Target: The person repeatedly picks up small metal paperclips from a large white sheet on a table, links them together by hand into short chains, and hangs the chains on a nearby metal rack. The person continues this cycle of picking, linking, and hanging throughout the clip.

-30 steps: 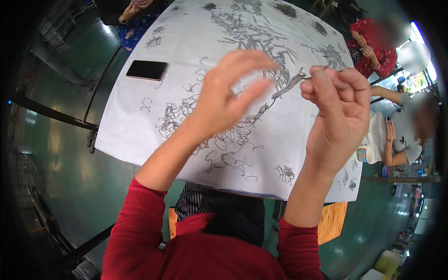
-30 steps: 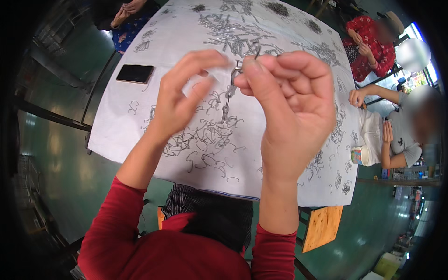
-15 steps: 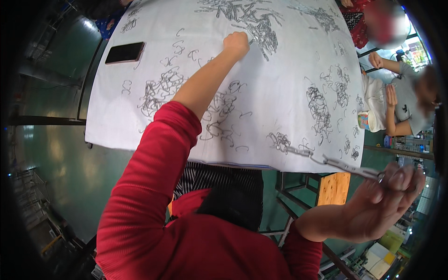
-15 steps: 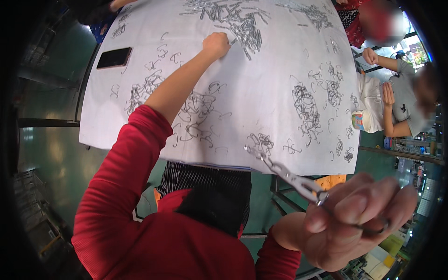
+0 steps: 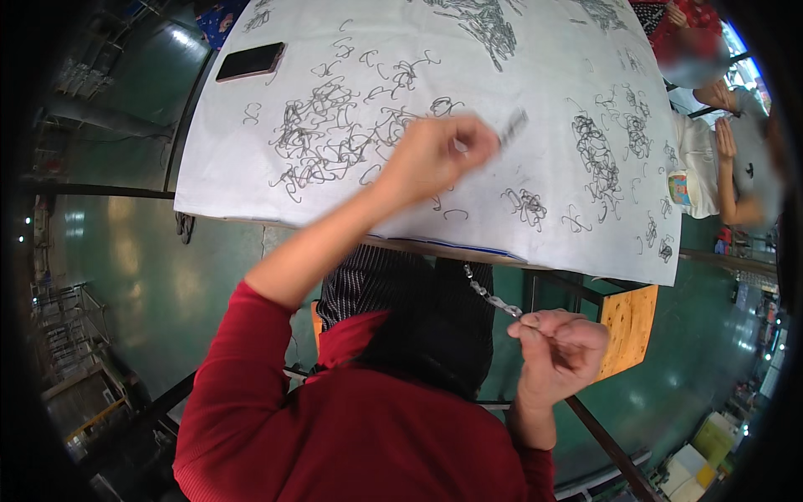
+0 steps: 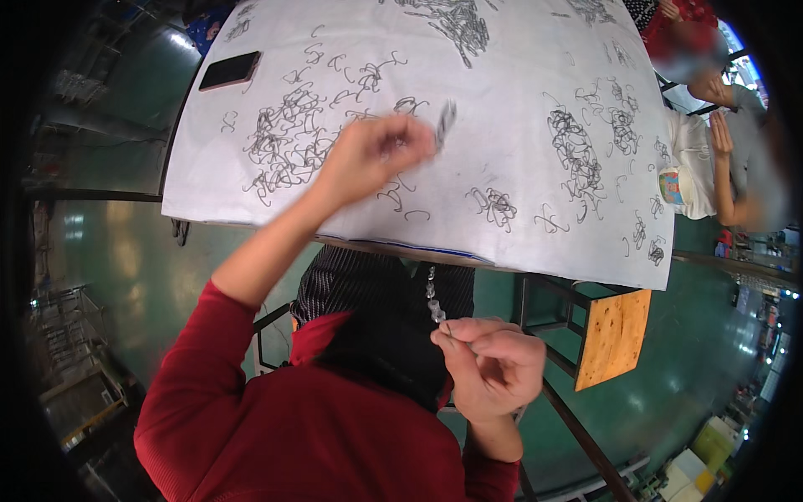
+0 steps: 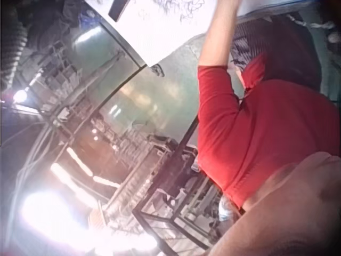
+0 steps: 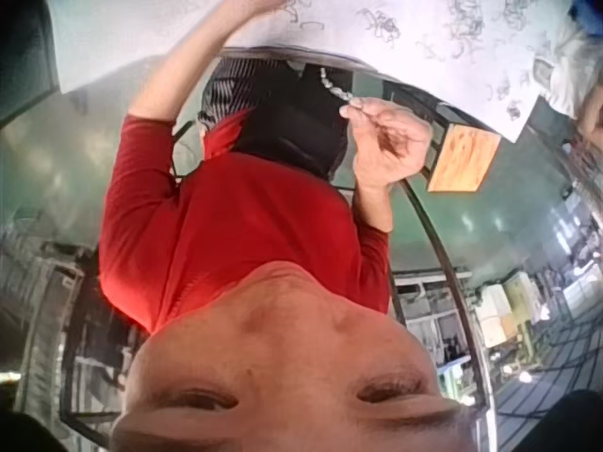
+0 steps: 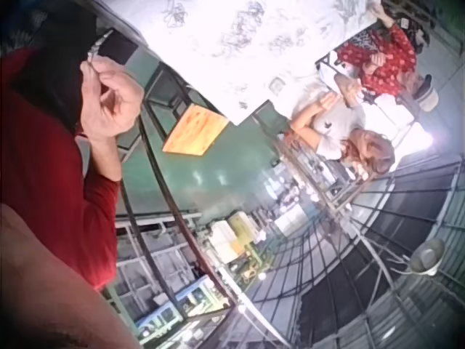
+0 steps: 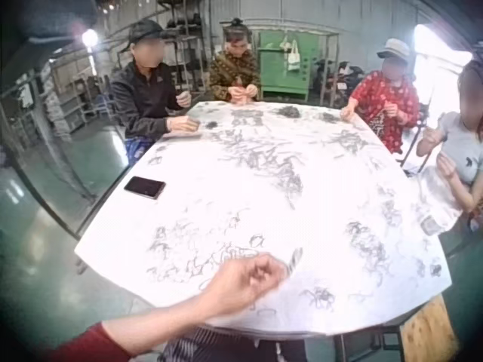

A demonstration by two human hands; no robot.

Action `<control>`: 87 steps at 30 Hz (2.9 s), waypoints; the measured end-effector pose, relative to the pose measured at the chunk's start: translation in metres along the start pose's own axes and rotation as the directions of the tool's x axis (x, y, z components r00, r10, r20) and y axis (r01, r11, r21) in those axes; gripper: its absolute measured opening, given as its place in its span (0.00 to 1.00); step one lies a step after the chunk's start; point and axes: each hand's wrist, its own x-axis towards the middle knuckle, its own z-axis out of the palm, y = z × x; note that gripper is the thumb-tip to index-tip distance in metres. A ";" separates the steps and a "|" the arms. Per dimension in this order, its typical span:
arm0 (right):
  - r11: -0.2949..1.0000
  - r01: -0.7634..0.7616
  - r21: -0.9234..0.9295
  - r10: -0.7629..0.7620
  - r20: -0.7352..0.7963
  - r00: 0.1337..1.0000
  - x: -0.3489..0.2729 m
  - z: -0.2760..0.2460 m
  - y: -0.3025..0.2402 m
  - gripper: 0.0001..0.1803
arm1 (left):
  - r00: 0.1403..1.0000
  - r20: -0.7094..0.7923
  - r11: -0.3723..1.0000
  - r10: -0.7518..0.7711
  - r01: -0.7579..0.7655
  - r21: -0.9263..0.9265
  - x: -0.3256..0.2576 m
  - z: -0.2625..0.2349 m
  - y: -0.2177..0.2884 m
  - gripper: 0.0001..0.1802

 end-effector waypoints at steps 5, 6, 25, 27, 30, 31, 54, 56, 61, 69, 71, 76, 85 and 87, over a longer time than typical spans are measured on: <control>0.997 0.029 -0.075 -0.031 -0.029 0.999 -0.030 0.004 0.032 0.18 | 0.980 0.157 0.947 -0.123 0.164 -0.276 -0.090 0.012 0.067 0.06; 0.993 0.047 -0.111 -0.050 -0.024 0.998 -0.033 0.005 0.036 0.18 | 0.979 0.156 0.944 -0.128 0.168 -0.285 -0.098 0.013 0.067 0.06; 0.960 0.026 -0.280 -0.004 0.080 0.997 -0.049 0.020 0.063 0.12 | 0.992 -0.051 0.984 0.112 -0.118 -0.137 -0.139 0.014 0.034 0.10; 0.950 0.097 -0.297 -0.052 0.156 0.986 -0.035 0.018 0.068 0.09 | 0.990 -0.071 0.985 0.120 -0.128 -0.113 -0.143 0.012 0.028 0.10; 0.960 -0.136 -0.245 0.163 0.095 0.982 -0.005 0.015 0.082 0.07 | 0.980 -0.115 0.981 0.160 -0.171 -0.090 -0.148 0.008 0.019 0.09; 0.896 -0.163 -0.412 0.222 0.098 0.970 0.016 0.021 0.088 0.06 | 0.982 -0.114 0.981 0.152 -0.164 -0.101 -0.148 0.007 0.017 0.09; 0.777 -0.465 -0.425 0.608 0.316 0.728 0.139 0.073 0.171 0.06 | 0.967 -0.157 0.968 0.200 -0.220 -0.124 -0.154 0.016 -0.010 0.10; 0.815 -0.528 -0.241 0.579 0.271 0.769 0.120 0.059 0.135 0.07 | 0.964 -0.169 0.967 0.207 -0.227 -0.113 -0.153 0.019 -0.011 0.10; 0.869 -0.493 0.037 0.488 0.087 0.868 0.048 0.042 0.038 0.17 | 0.973 -0.162 0.979 0.165 -0.181 -0.093 -0.157 0.021 -0.008 0.09; 0.932 -0.346 0.105 0.356 -0.101 0.929 -0.015 0.030 0.015 0.16 | 0.973 -0.148 0.982 0.179 -0.186 -0.032 -0.151 0.035 0.001 0.09; 0.949 -0.301 0.091 0.312 -0.150 0.938 -0.016 0.033 0.014 0.16 | 0.976 -0.124 0.983 0.177 -0.181 -0.027 -0.152 0.037 0.000 0.09; 0.998 -0.053 0.031 0.057 -0.181 0.982 -0.028 0.029 0.023 0.20 | 0.940 -0.018 0.940 0.340 -0.339 0.034 -0.141 0.040 -0.010 0.10; 0.987 0.093 -0.134 -0.103 -0.070 0.992 -0.033 0.009 0.026 0.21 | 0.906 0.009 0.662 0.424 -0.317 0.679 0.120 0.020 -0.134 0.12; 0.987 0.085 -0.135 -0.096 -0.074 0.993 -0.032 0.006 0.031 0.20 | 0.866 0.114 0.475 0.487 -0.372 0.797 0.168 0.024 -0.166 0.12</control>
